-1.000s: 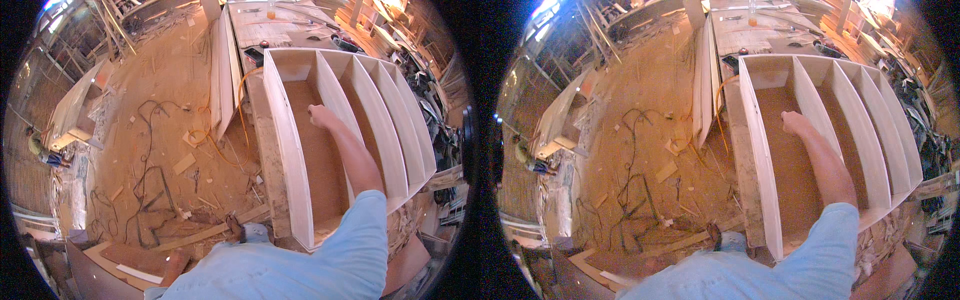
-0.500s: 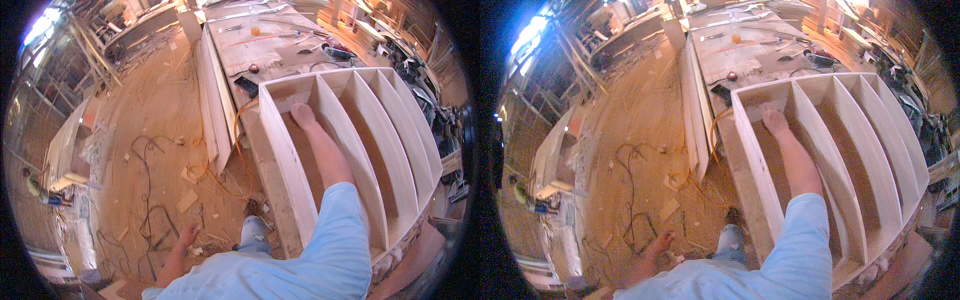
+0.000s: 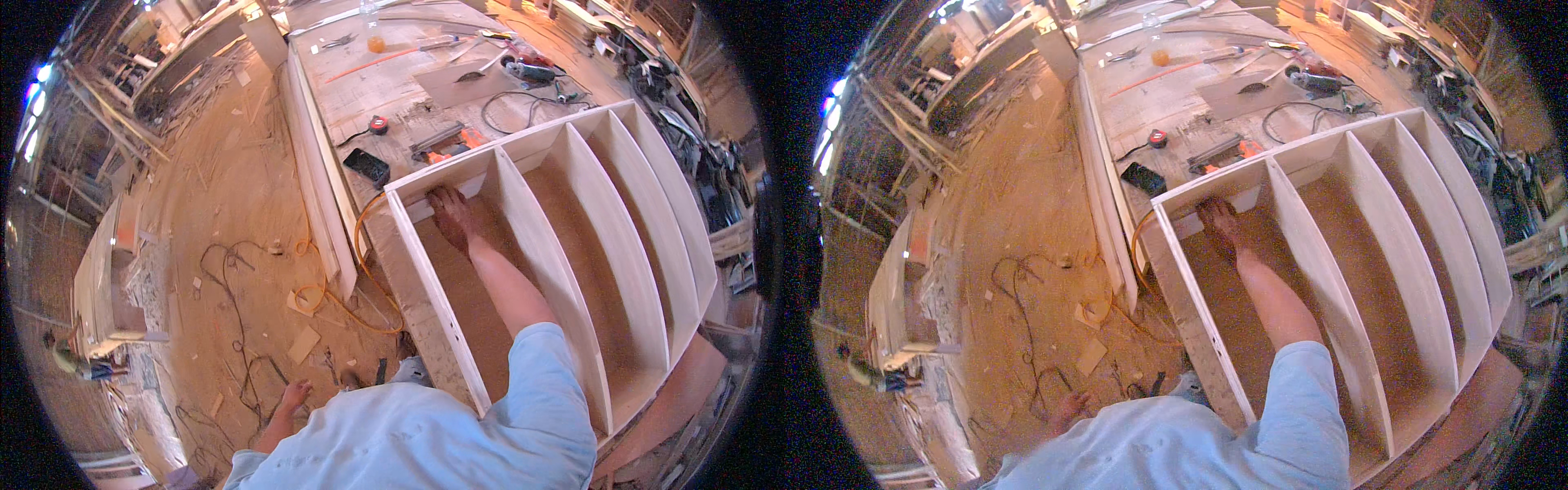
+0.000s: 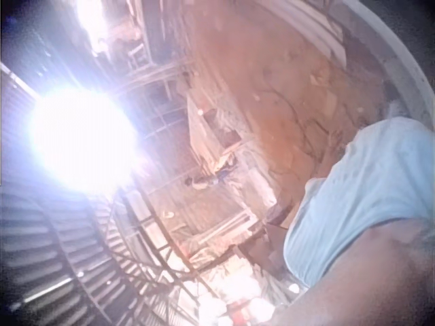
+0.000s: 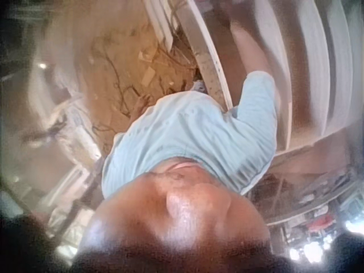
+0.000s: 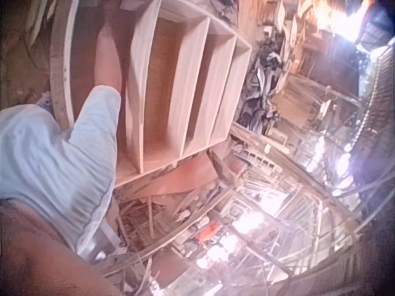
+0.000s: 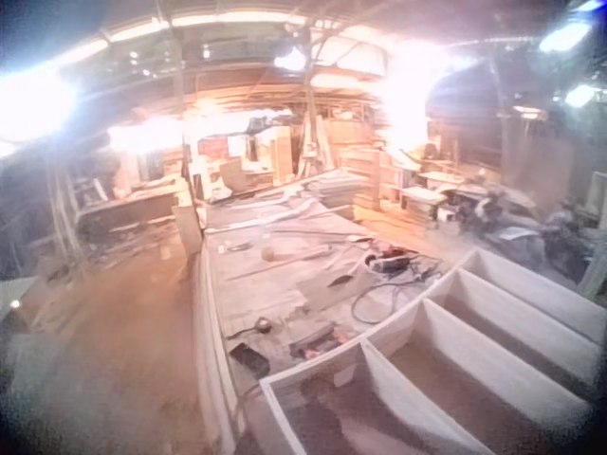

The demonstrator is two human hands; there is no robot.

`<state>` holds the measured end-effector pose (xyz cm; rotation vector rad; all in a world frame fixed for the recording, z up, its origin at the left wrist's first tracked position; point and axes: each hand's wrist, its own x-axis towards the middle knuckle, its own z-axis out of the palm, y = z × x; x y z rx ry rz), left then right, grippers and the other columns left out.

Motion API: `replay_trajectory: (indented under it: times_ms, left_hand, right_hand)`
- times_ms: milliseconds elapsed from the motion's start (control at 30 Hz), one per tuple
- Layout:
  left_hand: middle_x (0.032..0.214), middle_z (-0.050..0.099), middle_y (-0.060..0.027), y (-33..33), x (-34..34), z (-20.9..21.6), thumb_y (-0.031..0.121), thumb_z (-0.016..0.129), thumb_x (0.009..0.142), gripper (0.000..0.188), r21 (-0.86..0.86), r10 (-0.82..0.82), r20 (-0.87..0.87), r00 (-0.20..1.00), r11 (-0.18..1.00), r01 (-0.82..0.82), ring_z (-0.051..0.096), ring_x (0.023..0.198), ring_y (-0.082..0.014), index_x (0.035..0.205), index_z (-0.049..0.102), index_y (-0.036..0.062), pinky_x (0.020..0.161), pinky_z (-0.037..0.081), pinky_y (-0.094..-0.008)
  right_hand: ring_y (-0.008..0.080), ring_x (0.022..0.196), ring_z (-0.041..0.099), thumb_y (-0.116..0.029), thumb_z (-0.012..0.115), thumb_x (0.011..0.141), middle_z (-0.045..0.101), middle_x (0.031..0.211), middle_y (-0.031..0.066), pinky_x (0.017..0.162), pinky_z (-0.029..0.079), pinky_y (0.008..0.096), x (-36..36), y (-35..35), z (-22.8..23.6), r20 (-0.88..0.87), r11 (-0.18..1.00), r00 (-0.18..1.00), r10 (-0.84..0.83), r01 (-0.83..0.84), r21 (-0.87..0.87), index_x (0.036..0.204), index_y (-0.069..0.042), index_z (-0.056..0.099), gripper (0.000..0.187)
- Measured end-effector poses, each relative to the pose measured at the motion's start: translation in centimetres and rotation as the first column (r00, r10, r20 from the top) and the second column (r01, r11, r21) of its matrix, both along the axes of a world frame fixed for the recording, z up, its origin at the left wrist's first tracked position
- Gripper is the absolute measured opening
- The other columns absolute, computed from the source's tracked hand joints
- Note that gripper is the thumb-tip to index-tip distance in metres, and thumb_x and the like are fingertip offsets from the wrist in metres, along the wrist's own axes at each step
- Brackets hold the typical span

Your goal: The person fits wooden dividers into a cabinet frame, uses pliers to trim a piece of wood, marks measurements with a pencil and square, and places small wooden blocks inside the compartments.

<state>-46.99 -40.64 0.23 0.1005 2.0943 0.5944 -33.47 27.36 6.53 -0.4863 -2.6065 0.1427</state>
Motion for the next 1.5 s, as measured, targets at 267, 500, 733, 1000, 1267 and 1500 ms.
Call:
replay_trajectory:
  times_ms: [267,500,733,1000,1267,1500]
  left_hand:
    - [0.125,0.065,-0.022,33.2,-0.7,15.3,0.023,0.066,0.097,0.045,0.276,-0.381,-0.673,0.634,0.666,0.693,0.062,0.118,-0.0394,0.137,0.056,0.0049,0.1,0.049,-0.0458]
    - [0.148,0.051,-0.0158,48.2,4.0,24.4,0.025,0.072,0.092,0.054,0.171,-0.266,-0.934,0.24,0.259,0.951,0.048,0.136,-0.0366,0.141,0.052,0.0128,0.114,0.04,-0.0486]
    - [0.146,0.054,-0.0108,52.4,5.5,20.7,0.031,0.063,0.097,0.049,-0.002,-0.389,-0.911,0.137,0.336,0.942,0.043,0.141,-0.0308,0.139,0.054,0.0083,0.122,0.024,-0.052]
    - [0.139,0.06,-0.0093,52.5,5.5,20.5,0.026,0.06,0.098,0.042,0.065,-0.378,-0.904,0.201,0.342,0.937,0.048,0.136,-0.0282,0.136,0.058,0.0086,0.122,0.021,-0.0511]
    - [0.135,0.062,-0.01,52.3,5.3,20.7,0.025,0.06,0.097,0.041,0.074,-0.385,-0.899,0.208,0.334,0.94,0.05,0.132,-0.0289,0.135,0.058,0.0083,0.122,0.022,-0.0512]
    - [0.162,0.028,-0.0199,52.6,5.3,19.9,0.023,0.057,0.096,0.07,0.054,-0.344,-0.919,0.192,0.373,0.926,0.019,0.153,-0.0368,0.156,0.027,0.0005,0.125,0.015,-0.0502]
  right_hand:
    - [0.0356,0.134,0.048,-0.015,0.068,0.085,0.054,0.137,0.0158,0.113,0.038,0.0515,1.8,-0.1,0.7,0.048,0.994,0.995,-0.089,0.085,0.071,0.139,-0.006,0.054,0.057]
    - [0.0362,0.135,0.047,-0.02,0.063,0.089,0.053,0.14,0.0187,0.115,0.036,0.0534,2.0,-2.0,2.7,-0.078,0.998,0.995,-0.06,0.057,-0.032,0.139,-0.003,0.054,0.055]
    - [0.0367,0.133,0.048,-0.025,0.055,0.091,0.053,0.14,0.0193,0.118,0.029,0.0577,3.0,-1.0,0.9,-0.156,0.995,0.988,-0.014,0.029,0.098,0.141,0.0,0.052,0.056]
    - [0.0349,0.122,0.052,-0.029,0.056,0.089,0.058,0.123,0.0156,0.109,0.037,0.0538,1.2,0.1,2.5,-0.158,0.997,0.987,-0.024,0.036,0.07,0.124,-0.008,0.06,0.041]
    - [0.0367,0.119,0.055,-0.03,0.058,0.088,0.061,0.117,0.0155,0.106,0.04,0.0538,0.6,0.3,2.5,-0.081,0.999,0.996,-0.025,0.029,0.043,0.118,-0.008,0.065,0.037]
    - [0.0337,0.086,0.07,-0.019,0.061,0.088,0.071,0.085,0.0152,0.076,0.055,0.0479,-0.2,3.3,2.2,-0.043,0.99,0.992,0.121,-0.124,-0.073,0.085,-0.009,0.072,0.016]
